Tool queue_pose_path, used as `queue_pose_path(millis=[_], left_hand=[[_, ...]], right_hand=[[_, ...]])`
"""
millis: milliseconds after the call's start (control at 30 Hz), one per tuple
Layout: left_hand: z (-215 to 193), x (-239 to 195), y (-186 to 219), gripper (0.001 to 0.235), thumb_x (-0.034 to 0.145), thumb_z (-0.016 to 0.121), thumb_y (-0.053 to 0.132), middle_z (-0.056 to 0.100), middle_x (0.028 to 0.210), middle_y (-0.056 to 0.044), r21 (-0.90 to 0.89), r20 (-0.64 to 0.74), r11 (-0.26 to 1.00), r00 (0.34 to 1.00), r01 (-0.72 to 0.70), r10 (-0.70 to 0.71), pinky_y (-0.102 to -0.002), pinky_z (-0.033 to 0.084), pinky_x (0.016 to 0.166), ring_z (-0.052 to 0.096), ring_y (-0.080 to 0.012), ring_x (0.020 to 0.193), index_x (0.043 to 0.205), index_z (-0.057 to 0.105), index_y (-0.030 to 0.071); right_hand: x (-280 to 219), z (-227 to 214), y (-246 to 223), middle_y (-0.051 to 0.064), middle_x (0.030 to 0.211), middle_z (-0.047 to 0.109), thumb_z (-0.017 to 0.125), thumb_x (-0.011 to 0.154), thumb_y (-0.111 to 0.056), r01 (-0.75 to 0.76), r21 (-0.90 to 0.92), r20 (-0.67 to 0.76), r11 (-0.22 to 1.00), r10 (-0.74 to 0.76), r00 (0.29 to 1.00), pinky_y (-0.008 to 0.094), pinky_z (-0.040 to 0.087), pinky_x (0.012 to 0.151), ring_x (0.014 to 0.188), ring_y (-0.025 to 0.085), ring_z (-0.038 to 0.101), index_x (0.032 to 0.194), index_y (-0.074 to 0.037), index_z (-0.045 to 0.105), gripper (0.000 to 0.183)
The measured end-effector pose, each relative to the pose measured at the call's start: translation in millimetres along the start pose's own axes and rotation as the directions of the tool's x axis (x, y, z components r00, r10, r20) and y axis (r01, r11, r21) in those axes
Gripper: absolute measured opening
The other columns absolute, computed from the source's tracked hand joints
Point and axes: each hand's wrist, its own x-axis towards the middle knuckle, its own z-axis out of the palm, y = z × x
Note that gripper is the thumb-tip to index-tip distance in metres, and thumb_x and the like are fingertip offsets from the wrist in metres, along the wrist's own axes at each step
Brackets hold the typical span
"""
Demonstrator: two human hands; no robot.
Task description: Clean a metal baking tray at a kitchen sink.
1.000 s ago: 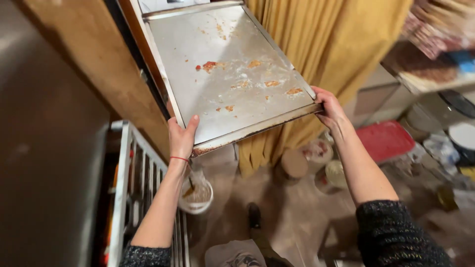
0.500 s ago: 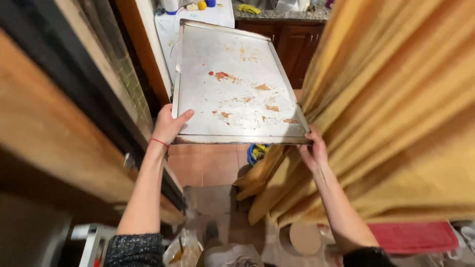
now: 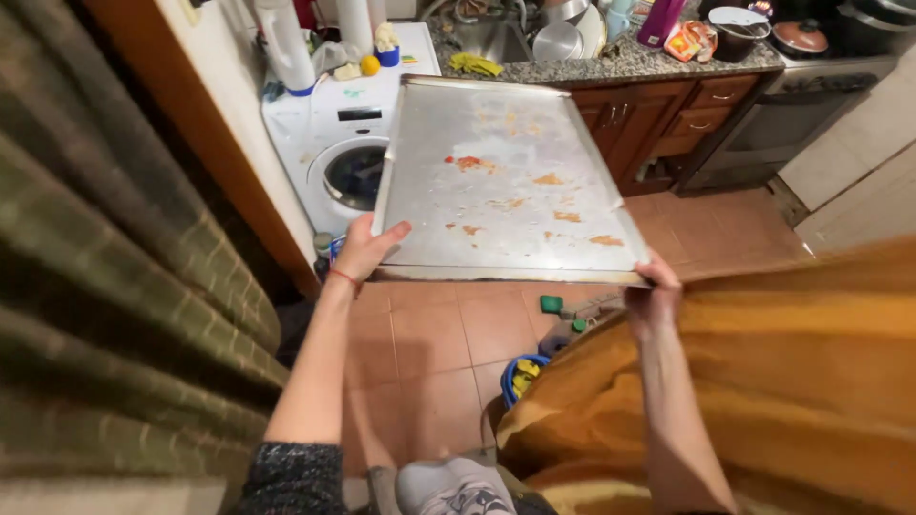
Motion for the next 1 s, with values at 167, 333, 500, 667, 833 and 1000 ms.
queue_pose_path(millis=[167,333,500,667,833,1000], left_hand=[[18.6,132.6,-57.2,0.046,0.085,0.080,0.037,0.072,0.093,-0.001,0.008,0.055,0.999,0.997,0.046,-0.047,-0.027,0.053,0.071,0.063,-0.0080,0.079,0.110,0.073,-0.001],[19.8,269.5,-87.9,0.044,0.088,0.082,0.034,0.072,0.093,-0.004,0.057,0.094,0.998,0.995,0.028,-0.034,-0.027,0.052,0.073,0.062,-0.0089,0.081,0.106,0.073,-0.005],[-8.7,435.4,-111.2,0.038,0.090,0.073,0.026,0.074,0.099,-0.006,-0.053,0.161,0.986,0.976,0.159,-0.149,-0.028,0.055,0.073,0.066,-0.0116,0.082,0.113,0.070,-0.004],[-26.9,546.5,-91.1,0.032,0.091,0.066,0.018,0.073,0.100,-0.008,-0.110,0.141,0.967,0.967,0.228,-0.212,-0.031,0.056,0.075,0.068,-0.0159,0.085,0.113,0.067,-0.005],[-27.4,638.1,-85.1,0.034,0.089,0.057,0.013,0.070,0.103,-0.005,-0.156,0.139,0.917,0.927,0.368,-0.348,-0.034,0.058,0.074,0.068,-0.0162,0.091,0.120,0.063,0.002],[-24.7,723.3,-116.6,0.042,0.085,0.050,0.008,0.067,0.109,-0.006,-0.337,0.159,0.873,0.936,0.351,-0.315,-0.038,0.063,0.079,0.069,-0.0198,0.092,0.126,0.059,0.005]], right_hand=[[96.0,18.8,-32.6,0.015,0.122,0.067,0.051,0.088,-0.012,0.034,-0.127,-0.019,0.991,-0.037,0.999,0.034,0.053,0.104,0.113,0.023,0.066,0.131,0.008,0.056,0.048],[215.3,-0.2,-2.5,0.015,0.127,0.066,0.051,0.090,-0.010,0.029,-0.192,-0.014,0.981,-0.032,0.999,0.034,0.051,0.106,0.117,0.023,0.065,0.135,0.008,0.056,0.049],[335.6,-8.9,57.0,0.011,0.126,0.067,0.053,0.090,-0.011,-0.054,-0.053,-0.111,0.997,0.048,0.993,0.033,0.050,0.105,0.115,0.020,0.064,0.134,0.004,0.059,0.047],[468.1,-11.5,111.8,0.010,0.124,0.068,0.054,0.090,-0.011,-0.126,0.052,-0.118,0.991,0.131,0.984,0.033,0.048,0.106,0.115,0.020,0.063,0.131,0.004,0.061,0.044],[575.5,-22.5,159.1,0.011,0.123,0.068,0.056,0.091,-0.010,-0.168,0.158,-0.113,0.973,0.187,0.976,0.033,0.047,0.107,0.114,0.021,0.063,0.128,0.005,0.060,0.040],[674.9,-30.7,179.8,0.013,0.123,0.067,0.056,0.089,-0.009,-0.236,0.209,-0.122,0.949,0.265,0.957,0.033,0.047,0.109,0.113,0.022,0.063,0.128,0.006,0.059,0.041]])
